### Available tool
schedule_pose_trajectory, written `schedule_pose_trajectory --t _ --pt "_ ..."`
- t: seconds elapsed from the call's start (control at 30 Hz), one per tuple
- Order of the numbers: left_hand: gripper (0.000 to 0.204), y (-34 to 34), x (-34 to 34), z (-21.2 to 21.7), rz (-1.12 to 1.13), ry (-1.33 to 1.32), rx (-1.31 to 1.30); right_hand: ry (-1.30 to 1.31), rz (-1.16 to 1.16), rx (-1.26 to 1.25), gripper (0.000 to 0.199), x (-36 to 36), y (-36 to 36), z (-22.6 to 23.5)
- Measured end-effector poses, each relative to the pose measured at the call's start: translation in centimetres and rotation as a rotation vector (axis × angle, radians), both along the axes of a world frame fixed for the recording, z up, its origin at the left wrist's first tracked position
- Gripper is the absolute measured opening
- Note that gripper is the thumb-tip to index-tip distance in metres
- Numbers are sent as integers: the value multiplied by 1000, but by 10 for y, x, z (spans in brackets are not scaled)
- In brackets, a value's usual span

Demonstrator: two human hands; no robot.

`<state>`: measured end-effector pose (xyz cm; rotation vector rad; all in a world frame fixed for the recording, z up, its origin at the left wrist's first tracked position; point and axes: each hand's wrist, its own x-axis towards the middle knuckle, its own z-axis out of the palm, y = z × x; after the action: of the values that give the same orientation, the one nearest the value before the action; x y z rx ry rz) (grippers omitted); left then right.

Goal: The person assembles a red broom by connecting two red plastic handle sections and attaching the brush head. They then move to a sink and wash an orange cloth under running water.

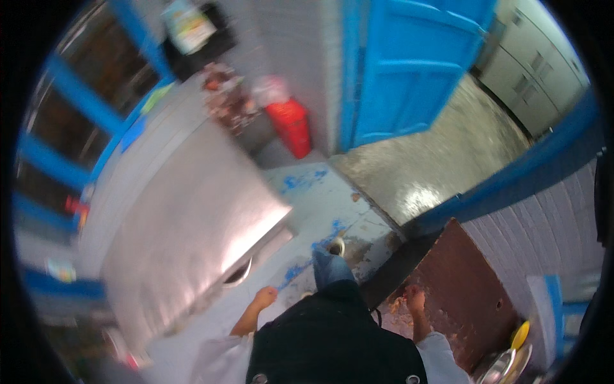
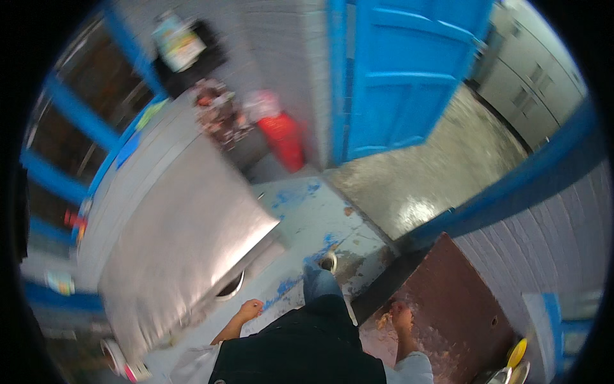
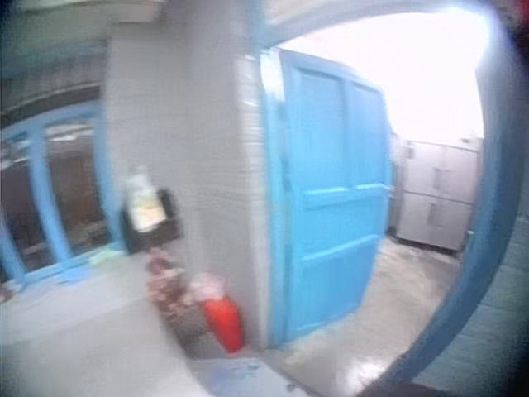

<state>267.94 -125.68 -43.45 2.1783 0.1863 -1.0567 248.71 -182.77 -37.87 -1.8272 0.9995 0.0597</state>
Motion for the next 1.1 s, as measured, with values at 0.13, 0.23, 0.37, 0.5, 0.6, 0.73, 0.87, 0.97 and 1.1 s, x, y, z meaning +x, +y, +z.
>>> schedule_pose_trajectory --t 0.13,0.23,0.37,0.5,0.6,0.73,0.87,0.97,1.1 --pt "25 -44 167 -6 -85 -135 173 9 -529 122 21 78 -8 -8" --pt "19 -103 268 3 173 -54 160 86 -284 37 20 191 -33 -4" --pt "23 -208 397 28 -331 98 126 -38 11 -36 27 342 -105 52" --pt "31 -353 506 50 -359 -13 130 -73 87 -121 26 446 -206 113" --pt "33 -452 570 59 -239 69 -11 -28 -64 -205 29 468 -275 128" --pt "32 -587 665 59 -1005 -232 -9 212 -410 -231 29 428 -343 119" --pt "30 -715 735 63 -1163 -255 -52 309 -915 33 32 381 -345 94" --pt "31 -828 780 59 -1203 -63 96 354 -1026 102 30 375 -324 73" --pt "29 -998 815 37 -1292 -42 128 507 -1009 303 34 398 -305 40"
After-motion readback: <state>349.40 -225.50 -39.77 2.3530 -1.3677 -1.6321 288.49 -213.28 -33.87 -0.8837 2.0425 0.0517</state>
